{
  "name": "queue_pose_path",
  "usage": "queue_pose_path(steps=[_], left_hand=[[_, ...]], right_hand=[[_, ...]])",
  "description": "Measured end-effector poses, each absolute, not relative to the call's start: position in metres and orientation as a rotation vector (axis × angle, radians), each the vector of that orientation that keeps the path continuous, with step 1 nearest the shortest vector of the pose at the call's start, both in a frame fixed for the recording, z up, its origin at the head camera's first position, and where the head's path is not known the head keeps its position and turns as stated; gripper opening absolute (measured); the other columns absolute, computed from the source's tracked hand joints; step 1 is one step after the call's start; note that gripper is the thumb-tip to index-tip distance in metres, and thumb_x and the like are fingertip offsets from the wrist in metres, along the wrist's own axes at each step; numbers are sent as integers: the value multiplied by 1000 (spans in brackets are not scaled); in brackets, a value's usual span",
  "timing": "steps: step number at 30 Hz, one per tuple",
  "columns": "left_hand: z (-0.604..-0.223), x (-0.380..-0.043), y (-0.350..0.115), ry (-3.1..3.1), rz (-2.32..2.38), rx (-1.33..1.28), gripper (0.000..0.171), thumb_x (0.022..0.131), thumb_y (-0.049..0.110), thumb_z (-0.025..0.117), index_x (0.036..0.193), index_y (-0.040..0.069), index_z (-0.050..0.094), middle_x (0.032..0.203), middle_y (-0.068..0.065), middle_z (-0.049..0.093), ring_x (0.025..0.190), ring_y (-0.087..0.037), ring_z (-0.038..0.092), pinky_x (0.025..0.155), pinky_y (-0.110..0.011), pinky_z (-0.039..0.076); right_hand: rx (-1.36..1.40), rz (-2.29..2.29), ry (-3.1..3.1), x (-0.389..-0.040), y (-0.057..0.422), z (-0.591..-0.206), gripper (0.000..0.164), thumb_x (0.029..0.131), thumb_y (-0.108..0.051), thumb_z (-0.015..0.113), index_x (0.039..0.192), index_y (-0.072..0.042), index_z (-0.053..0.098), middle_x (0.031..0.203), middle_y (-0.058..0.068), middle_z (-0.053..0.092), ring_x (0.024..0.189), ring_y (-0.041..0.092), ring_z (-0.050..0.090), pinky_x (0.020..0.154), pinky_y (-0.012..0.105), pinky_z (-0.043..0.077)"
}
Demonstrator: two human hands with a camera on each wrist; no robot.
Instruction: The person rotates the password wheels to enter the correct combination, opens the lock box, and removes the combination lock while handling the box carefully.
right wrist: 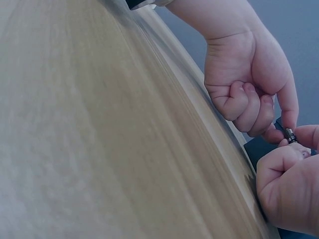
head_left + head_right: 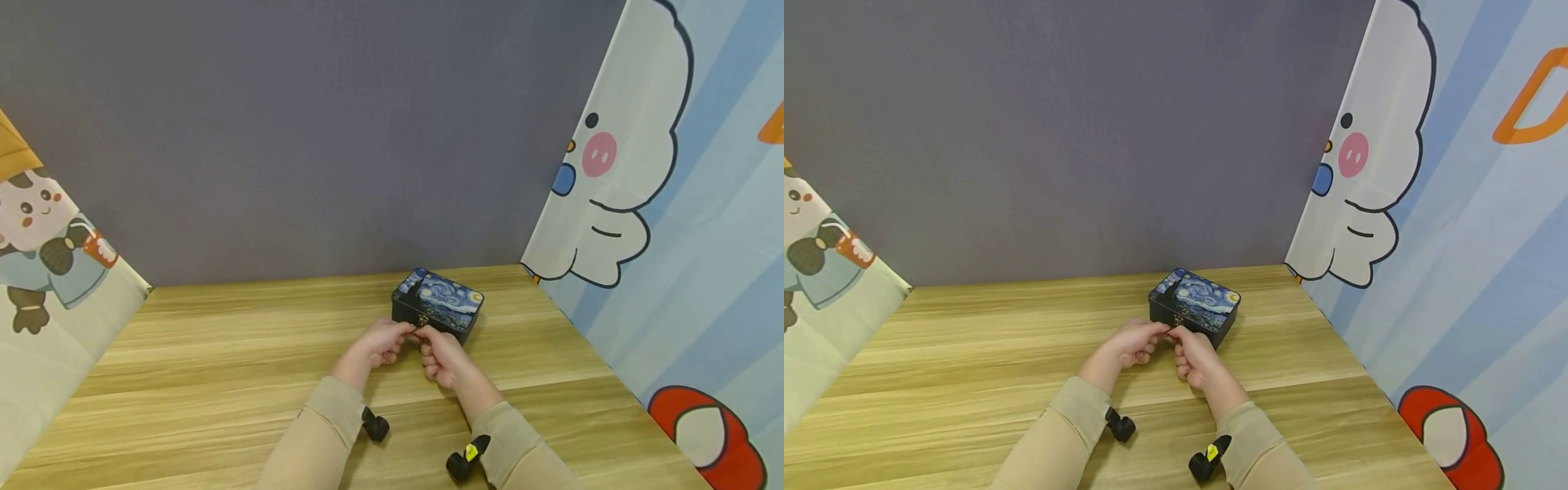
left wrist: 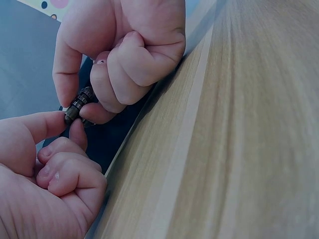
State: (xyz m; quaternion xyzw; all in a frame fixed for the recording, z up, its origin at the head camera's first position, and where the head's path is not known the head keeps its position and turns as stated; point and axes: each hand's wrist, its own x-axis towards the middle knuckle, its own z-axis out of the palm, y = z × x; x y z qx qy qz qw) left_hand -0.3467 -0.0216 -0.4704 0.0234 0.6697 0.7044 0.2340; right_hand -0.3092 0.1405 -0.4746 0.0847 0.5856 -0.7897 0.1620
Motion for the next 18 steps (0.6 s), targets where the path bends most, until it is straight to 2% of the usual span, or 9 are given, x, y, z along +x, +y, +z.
queue_pose_path(steps=[10, 18], left_hand=[[-471, -348, -20, 1853, 1931, 57, 22, 93, 23, 67, 77, 10, 57, 57, 7, 33, 45, -7, 27, 41, -20, 25], [-469, -347, -21, 1861, 1917, 49, 24, 93, 24, 65, 87, 1, 62, 57, 6, 34, 45, -7, 27, 42, -21, 25]], right_hand=[[252, -2252, 1669, -310, 140, -474, 20, 92, -24, 61, 81, -11, 51, 56, -9, 28, 43, 3, 24, 39, 19, 18], [249, -2254, 1636, -311, 141, -474, 21, 95, -27, 58, 87, -8, 52, 54, -10, 27, 41, 2, 23, 38, 18, 17]])
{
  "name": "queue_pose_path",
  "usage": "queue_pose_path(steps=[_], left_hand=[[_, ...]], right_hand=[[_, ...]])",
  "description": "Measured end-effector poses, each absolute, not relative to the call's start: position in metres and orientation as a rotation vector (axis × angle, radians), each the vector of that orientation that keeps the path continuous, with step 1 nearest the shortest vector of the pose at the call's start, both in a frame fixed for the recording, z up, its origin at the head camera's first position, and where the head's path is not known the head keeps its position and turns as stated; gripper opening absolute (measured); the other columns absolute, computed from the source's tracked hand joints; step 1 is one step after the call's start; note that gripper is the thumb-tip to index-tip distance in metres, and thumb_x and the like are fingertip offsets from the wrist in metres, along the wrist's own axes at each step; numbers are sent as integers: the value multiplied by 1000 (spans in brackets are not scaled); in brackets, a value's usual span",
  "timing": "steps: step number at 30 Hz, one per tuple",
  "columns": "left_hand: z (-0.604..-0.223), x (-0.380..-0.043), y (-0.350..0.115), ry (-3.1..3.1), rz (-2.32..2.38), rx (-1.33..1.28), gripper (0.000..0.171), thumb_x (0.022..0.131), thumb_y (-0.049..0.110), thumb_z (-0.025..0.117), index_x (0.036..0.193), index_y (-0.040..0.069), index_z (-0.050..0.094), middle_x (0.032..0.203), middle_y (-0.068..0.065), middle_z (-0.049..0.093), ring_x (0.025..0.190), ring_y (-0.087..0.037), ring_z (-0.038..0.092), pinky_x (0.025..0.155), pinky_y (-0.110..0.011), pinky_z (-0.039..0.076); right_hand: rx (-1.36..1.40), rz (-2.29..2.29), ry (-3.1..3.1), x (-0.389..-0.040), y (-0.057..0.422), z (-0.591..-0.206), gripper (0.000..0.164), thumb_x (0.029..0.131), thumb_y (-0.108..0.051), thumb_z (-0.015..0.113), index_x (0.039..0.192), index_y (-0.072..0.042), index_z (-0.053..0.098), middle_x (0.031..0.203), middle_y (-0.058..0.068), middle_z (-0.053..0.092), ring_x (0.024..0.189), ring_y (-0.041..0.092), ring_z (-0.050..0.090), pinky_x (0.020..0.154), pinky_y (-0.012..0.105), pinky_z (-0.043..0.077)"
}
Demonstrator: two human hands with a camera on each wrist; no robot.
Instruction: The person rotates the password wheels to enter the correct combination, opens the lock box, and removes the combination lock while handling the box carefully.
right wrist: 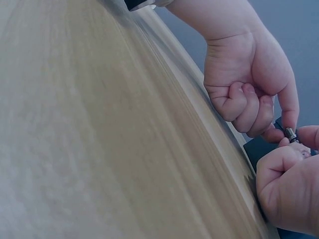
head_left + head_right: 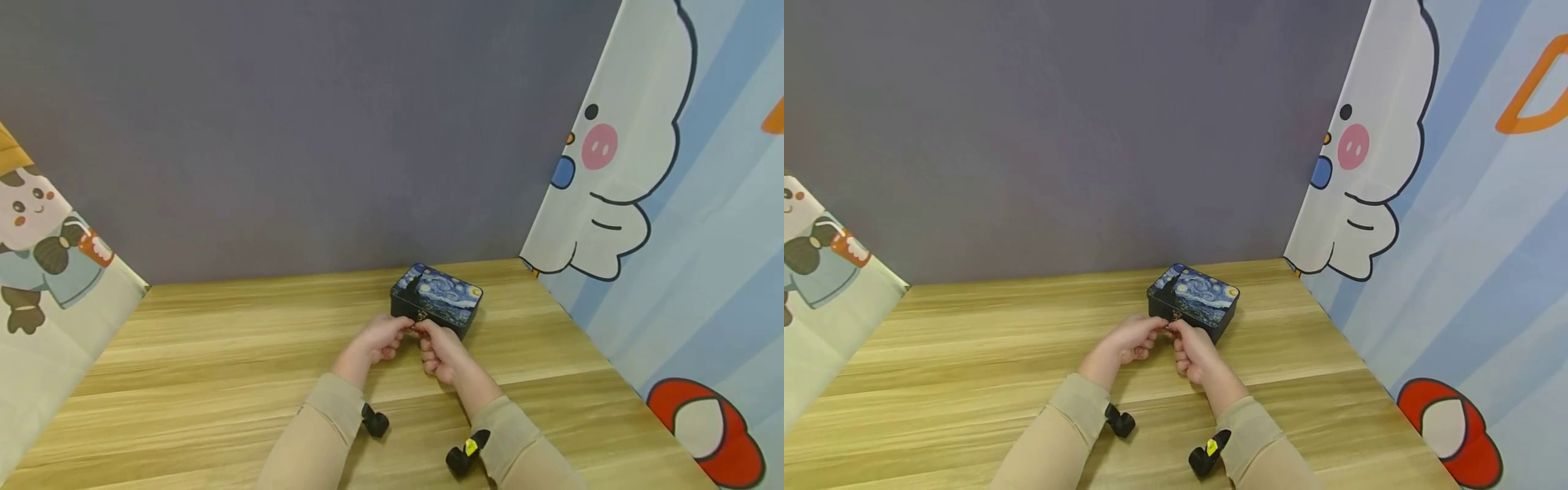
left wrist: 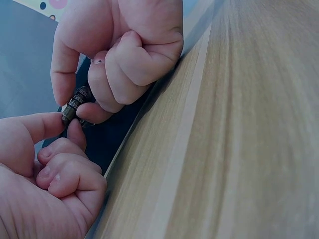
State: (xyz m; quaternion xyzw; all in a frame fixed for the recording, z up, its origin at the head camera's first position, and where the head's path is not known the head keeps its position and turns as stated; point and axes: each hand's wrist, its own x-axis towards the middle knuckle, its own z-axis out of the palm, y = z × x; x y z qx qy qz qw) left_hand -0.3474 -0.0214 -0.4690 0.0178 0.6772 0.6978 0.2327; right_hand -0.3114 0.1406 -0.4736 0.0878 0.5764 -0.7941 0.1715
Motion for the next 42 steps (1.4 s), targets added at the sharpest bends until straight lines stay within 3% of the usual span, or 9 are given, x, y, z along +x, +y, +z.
queue_pose_path(steps=[7, 17, 27, 42], left_hand=[[-467, -347, -22, 1860, 1916, 49, 32, 94, 24, 64, 99, -7, 70, 57, 7, 33, 45, -6, 25, 42, -21, 24], [-468, -350, -21, 1848, 1928, 60, 24, 95, 23, 64, 80, 5, 58, 58, 6, 33, 46, -7, 25, 42, -21, 23], [-469, -349, -21, 1839, 1926, 60, 24, 95, 22, 63, 83, 2, 56, 57, 6, 31, 45, -6, 25, 41, -21, 22], [-468, -348, -22, 1854, 1911, 45, 24, 93, 23, 65, 83, 3, 59, 56, 6, 33, 45, -7, 27, 41, -21, 24]], right_hand=[[233, -2243, 1597, -312, 143, -471, 28, 100, -35, 51, 96, -8, 52, 57, -10, 26, 42, 2, 22, 38, 17, 18], [249, -2252, 1593, -311, 147, -470, 32, 98, -39, 53, 100, -7, 51, 58, -11, 25, 43, 2, 20, 38, 17, 18], [249, -2242, 1602, -309, 146, -469, 27, 95, -36, 59, 94, -10, 51, 56, -11, 24, 42, 2, 20, 38, 17, 17], [263, -2267, 1621, -309, 141, -471, 12, 89, -19, 59, 82, -13, 51, 56, -9, 26, 43, 2, 23, 38, 17, 18]])
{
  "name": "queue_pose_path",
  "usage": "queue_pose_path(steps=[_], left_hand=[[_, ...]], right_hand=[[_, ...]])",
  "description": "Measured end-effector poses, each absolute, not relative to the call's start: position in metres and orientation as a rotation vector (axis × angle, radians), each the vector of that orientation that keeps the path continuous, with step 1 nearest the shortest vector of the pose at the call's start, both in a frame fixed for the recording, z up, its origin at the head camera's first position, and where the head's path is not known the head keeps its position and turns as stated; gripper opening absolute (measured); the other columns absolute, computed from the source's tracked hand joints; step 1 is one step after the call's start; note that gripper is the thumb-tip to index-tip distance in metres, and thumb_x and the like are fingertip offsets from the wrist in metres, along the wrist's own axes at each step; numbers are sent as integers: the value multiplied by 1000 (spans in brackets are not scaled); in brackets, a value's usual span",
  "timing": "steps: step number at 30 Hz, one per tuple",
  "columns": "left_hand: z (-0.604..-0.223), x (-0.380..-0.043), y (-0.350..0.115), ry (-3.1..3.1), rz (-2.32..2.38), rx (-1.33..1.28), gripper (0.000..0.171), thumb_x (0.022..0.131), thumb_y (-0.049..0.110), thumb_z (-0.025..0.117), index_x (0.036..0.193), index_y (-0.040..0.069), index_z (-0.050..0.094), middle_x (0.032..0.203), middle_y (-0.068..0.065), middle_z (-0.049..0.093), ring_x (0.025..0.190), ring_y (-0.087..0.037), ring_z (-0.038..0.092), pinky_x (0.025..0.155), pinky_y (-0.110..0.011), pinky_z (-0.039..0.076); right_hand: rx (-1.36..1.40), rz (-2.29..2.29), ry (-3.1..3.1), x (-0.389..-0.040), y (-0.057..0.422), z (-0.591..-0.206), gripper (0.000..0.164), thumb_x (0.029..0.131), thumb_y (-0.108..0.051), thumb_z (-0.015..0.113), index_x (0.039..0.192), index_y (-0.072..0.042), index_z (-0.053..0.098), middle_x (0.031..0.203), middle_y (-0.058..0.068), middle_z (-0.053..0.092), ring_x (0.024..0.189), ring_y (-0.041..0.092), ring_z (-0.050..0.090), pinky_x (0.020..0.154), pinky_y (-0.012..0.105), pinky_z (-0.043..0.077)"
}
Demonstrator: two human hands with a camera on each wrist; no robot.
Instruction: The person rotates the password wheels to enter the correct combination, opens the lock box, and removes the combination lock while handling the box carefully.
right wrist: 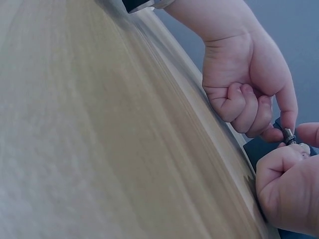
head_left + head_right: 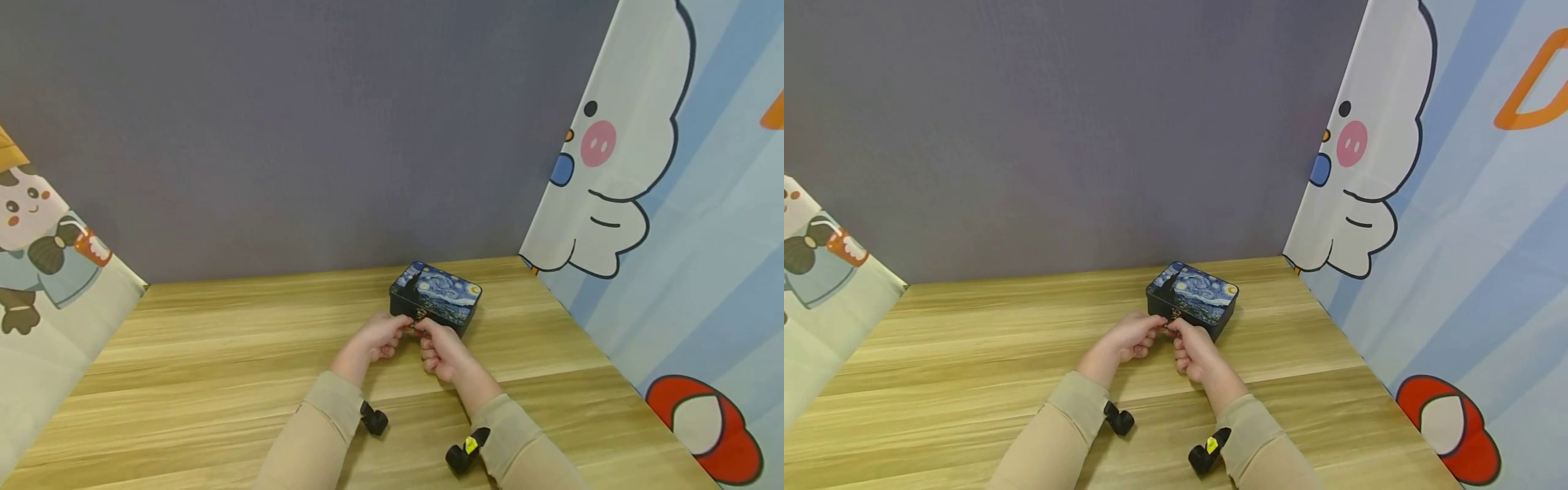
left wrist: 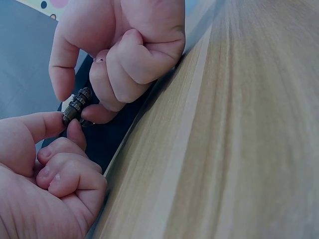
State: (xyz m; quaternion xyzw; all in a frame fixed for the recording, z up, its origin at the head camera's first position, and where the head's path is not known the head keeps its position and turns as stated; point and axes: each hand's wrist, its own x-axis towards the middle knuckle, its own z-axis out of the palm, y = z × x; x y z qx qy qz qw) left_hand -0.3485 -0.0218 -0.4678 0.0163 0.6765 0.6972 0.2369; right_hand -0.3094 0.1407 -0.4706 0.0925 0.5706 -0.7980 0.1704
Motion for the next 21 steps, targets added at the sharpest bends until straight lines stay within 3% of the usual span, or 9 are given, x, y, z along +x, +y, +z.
queue_pose_path(steps=[21], left_hand=[[-465, -345, -23, 1819, 1921, 52, 20, 93, 22, 66, 86, 4, 60, 57, 7, 31, 45, -7, 23, 42, -22, 23]], right_hand=[[274, -2272, 1630, -310, 141, -471, 14, 90, -19, 59, 81, -13, 50, 57, -8, 28, 43, 3, 25, 39, 18, 19]])
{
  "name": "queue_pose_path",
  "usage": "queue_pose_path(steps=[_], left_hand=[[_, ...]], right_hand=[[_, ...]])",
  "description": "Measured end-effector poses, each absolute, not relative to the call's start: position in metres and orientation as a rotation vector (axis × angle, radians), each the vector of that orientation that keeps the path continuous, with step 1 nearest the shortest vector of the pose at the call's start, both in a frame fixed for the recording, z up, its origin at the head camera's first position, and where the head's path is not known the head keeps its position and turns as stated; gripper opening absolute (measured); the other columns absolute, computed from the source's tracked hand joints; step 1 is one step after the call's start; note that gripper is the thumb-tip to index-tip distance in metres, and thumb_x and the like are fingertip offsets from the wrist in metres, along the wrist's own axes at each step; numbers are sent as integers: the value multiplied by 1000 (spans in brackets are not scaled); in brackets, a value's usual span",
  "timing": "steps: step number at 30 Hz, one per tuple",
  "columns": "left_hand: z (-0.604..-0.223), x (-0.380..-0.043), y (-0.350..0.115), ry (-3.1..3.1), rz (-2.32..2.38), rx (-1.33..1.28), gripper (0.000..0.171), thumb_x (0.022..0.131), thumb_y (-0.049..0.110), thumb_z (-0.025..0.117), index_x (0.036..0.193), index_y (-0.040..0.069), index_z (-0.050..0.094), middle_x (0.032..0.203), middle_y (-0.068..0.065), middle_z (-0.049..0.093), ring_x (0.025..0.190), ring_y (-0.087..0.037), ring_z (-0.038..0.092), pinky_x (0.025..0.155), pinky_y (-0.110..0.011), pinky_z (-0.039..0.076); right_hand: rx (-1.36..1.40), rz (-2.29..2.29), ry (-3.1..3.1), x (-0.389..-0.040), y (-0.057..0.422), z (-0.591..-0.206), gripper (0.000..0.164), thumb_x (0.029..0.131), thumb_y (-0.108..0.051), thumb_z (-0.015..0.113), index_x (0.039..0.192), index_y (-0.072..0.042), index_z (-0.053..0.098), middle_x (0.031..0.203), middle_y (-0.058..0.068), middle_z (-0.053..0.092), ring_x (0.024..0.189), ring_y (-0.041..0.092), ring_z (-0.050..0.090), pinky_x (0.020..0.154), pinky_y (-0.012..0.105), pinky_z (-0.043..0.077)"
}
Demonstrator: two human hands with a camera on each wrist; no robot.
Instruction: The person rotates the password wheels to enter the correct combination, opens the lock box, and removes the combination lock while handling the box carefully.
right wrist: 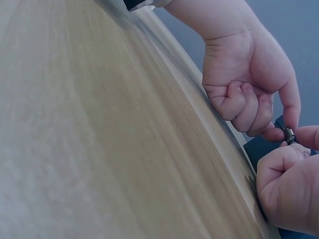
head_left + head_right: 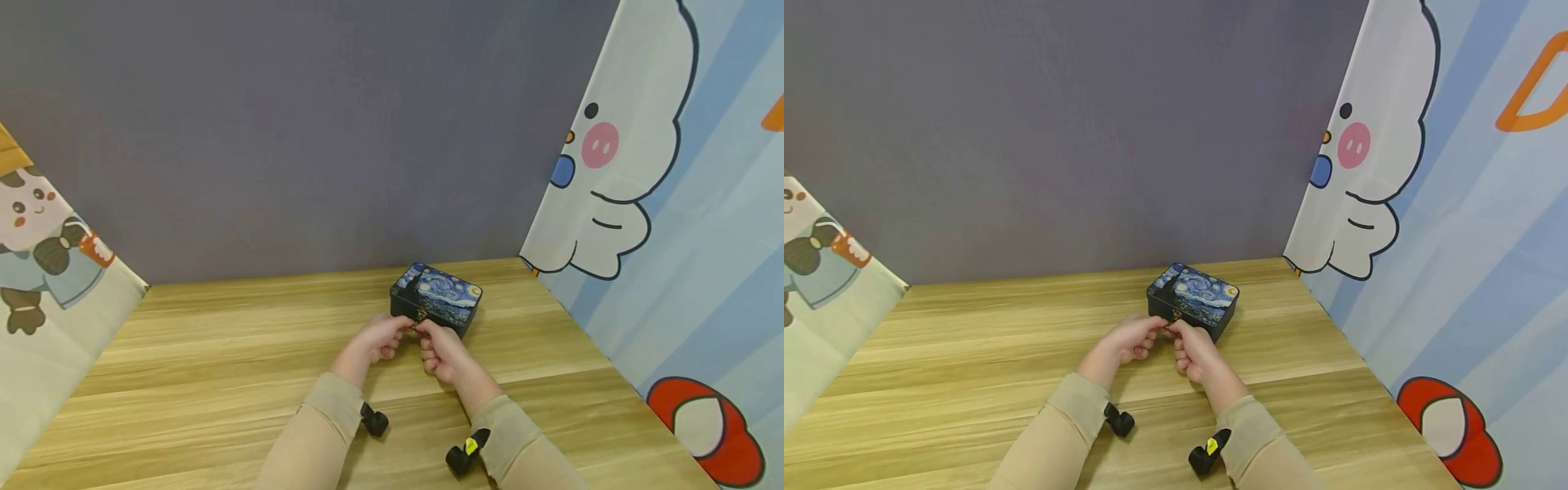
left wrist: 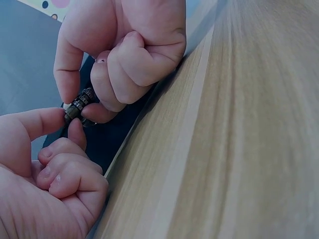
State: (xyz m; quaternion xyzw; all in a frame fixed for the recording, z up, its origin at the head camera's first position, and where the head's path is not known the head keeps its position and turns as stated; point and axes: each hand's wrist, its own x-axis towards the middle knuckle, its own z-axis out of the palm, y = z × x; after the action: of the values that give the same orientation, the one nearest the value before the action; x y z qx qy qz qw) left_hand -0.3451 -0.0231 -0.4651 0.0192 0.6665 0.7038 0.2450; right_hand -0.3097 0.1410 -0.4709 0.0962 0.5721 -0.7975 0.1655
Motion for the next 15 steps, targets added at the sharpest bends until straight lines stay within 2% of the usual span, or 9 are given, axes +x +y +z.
queue_pose_path(steps=[15], left_hand=[[-467, -345, -23, 1840, 1912, 71, 24, 91, 22, 67, 86, 2, 57, 57, 7, 31, 45, -7, 25, 42, -22, 24]], right_hand=[[264, -2265, 1651, -311, 141, -473, 15, 90, -20, 60, 80, -13, 50, 56, -8, 28, 43, 3, 25, 39, 18, 18]])
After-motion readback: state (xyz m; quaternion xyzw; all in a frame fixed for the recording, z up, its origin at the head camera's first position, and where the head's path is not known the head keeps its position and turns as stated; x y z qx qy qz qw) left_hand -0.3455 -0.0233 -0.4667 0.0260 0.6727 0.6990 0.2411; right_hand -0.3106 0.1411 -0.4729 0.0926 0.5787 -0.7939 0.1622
